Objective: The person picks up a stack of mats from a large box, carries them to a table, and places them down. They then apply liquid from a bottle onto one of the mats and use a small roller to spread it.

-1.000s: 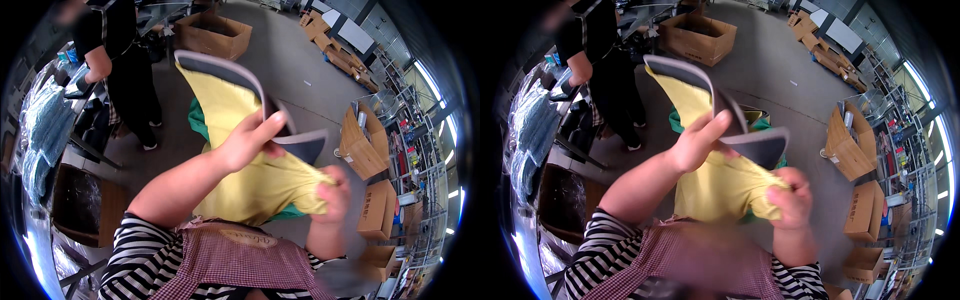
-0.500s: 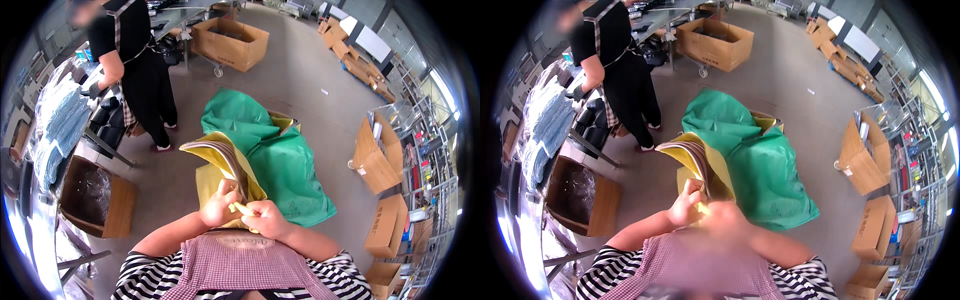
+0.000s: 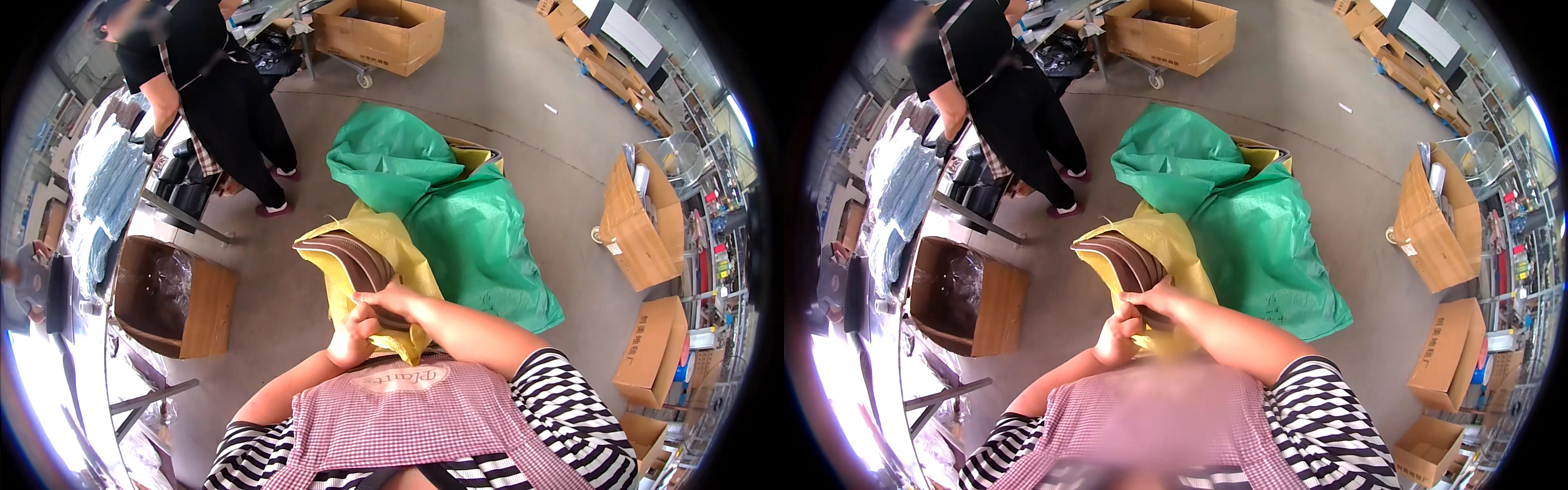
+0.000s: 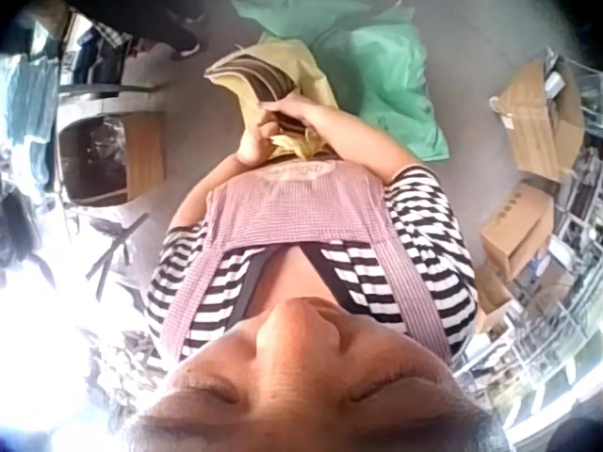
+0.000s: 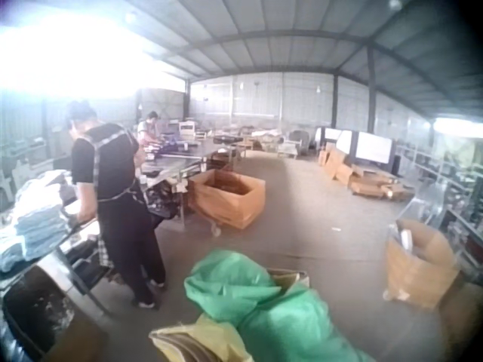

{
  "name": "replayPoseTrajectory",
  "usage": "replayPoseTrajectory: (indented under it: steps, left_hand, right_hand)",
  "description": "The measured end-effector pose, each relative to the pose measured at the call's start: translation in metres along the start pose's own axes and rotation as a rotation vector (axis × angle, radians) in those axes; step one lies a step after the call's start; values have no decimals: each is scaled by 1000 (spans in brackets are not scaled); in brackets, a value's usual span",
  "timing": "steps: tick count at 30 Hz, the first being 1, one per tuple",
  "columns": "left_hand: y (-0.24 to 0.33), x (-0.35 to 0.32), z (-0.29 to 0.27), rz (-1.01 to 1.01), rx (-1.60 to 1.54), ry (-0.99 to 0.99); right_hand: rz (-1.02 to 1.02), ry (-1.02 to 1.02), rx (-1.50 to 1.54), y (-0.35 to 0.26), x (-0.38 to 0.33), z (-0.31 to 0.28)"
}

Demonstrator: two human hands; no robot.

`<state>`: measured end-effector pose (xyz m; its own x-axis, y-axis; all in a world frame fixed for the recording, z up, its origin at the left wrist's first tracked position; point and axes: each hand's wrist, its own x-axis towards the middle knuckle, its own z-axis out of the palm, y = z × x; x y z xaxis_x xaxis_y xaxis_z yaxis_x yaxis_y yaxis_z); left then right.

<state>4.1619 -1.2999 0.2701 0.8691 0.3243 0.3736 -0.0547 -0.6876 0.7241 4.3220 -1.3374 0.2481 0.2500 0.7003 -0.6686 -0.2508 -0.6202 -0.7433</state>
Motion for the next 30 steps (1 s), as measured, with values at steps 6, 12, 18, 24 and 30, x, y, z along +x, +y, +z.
replayPoseTrajectory:
  steps: [6,12,18,24,30]
  left_hand:
    - [8,5,9,14,35,-18]
    - [10,-12,12,-107,1,-87]
    - [18,-21,19,-311,-302,-299]
    - [57,-11,5,-191,-331,-175]
    - [165,30,-93,-108,-453,166]
  right_hand:
    - [-206,83,53,39,36,7]
    - [-20,-174,561,70,37,-72]
    - [134,-157,-299,125,57,-31]
    - [-102,-25,-218,115,22,-95]
    - [-325,-396,222,-60,-106,-68]
